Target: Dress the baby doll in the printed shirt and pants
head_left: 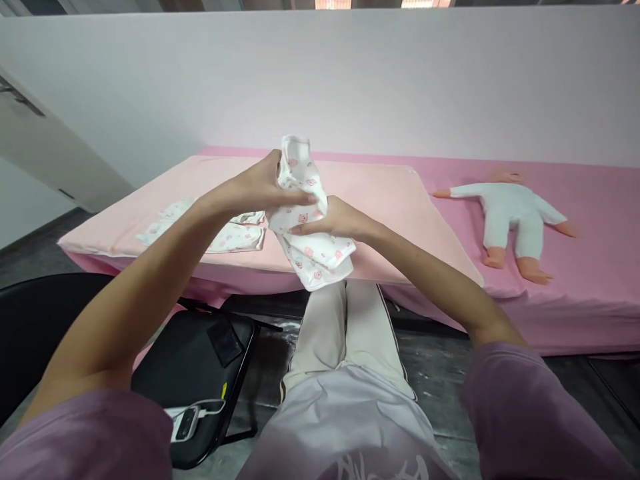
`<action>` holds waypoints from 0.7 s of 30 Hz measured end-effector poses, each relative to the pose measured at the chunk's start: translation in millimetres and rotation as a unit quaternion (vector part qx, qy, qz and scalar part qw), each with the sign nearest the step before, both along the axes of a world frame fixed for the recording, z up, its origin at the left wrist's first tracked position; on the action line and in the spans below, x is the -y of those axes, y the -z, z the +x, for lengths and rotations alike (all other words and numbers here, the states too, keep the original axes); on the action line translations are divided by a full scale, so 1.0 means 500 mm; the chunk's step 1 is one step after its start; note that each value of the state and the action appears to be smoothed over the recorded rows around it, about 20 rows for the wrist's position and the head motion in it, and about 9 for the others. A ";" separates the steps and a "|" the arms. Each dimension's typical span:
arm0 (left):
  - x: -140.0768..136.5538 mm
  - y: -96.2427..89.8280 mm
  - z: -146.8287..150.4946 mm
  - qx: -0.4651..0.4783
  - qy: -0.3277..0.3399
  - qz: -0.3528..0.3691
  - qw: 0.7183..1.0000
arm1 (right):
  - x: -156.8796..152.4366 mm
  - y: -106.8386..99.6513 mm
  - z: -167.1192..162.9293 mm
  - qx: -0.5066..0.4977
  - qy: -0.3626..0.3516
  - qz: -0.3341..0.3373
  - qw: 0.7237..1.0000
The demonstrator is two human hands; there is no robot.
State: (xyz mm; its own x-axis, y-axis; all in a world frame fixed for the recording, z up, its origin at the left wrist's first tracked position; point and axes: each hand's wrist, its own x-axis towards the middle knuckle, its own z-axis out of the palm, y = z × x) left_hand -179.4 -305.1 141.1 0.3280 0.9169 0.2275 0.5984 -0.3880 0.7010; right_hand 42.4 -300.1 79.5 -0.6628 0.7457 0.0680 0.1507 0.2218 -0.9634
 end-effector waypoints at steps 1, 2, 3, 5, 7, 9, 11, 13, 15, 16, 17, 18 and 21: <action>0.002 0.005 -0.014 0.009 -0.003 -0.017 1.000 | -0.008 0.002 -0.012 0.020 -0.010 0.002 1.000; 0.002 0.011 -0.029 0.023 -0.013 -0.030 0.999 | -0.015 0.006 -0.021 0.039 -0.020 0.000 0.999; 0.001 0.019 -0.048 0.043 -0.031 -0.035 0.998 | -0.023 0.013 -0.030 0.056 -0.033 -0.004 0.998; -0.007 0.037 -0.089 0.085 -0.067 -0.035 0.993 | -0.038 0.034 -0.043 0.081 -0.065 -0.021 0.994; -0.015 0.057 -0.132 0.117 -0.090 -0.033 0.988 | -0.053 0.060 -0.054 0.088 -0.098 -0.050 0.990; -0.021 0.073 -0.172 0.139 -0.110 -0.033 0.984 | -0.068 0.083 -0.066 0.078 -0.120 -0.083 0.986; -0.022 0.083 -0.208 0.154 -0.131 -0.034 0.979 | -0.082 0.096 -0.078 0.065 -0.133 -0.109 0.983; -0.021 0.088 -0.247 0.167 -0.159 -0.042 0.972 | -0.098 0.098 -0.092 0.075 -0.147 -0.133 0.977; -0.023 0.092 -0.294 0.185 -0.198 -0.057 0.961 | -0.119 0.094 -0.113 0.099 -0.159 -0.152 0.971; -0.026 0.094 -0.321 0.196 -0.220 -0.065 0.953 | -0.131 0.091 -0.127 0.106 -0.157 -0.156 0.970; -0.031 0.099 -0.351 0.207 -0.244 -0.071 0.945 | -0.145 0.089 -0.145 0.105 -0.150 -0.155 0.971; -0.037 0.105 -0.384 0.219 -0.268 -0.078 0.935 | -0.160 0.087 -0.168 0.097 -0.139 -0.153 0.974; -0.059 0.131 -0.492 0.241 -0.325 -0.105 0.908 | -0.209 0.089 -0.258 0.056 -0.110 -0.159 0.979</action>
State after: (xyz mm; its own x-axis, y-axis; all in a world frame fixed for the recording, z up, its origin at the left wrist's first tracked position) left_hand -425.6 -275.6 75.4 -0.3899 0.9209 -0.0006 0.2565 0.1092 0.9604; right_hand -86.8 -195.8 34.8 -0.8002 0.5549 -0.2274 0.2424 -0.0476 -0.9690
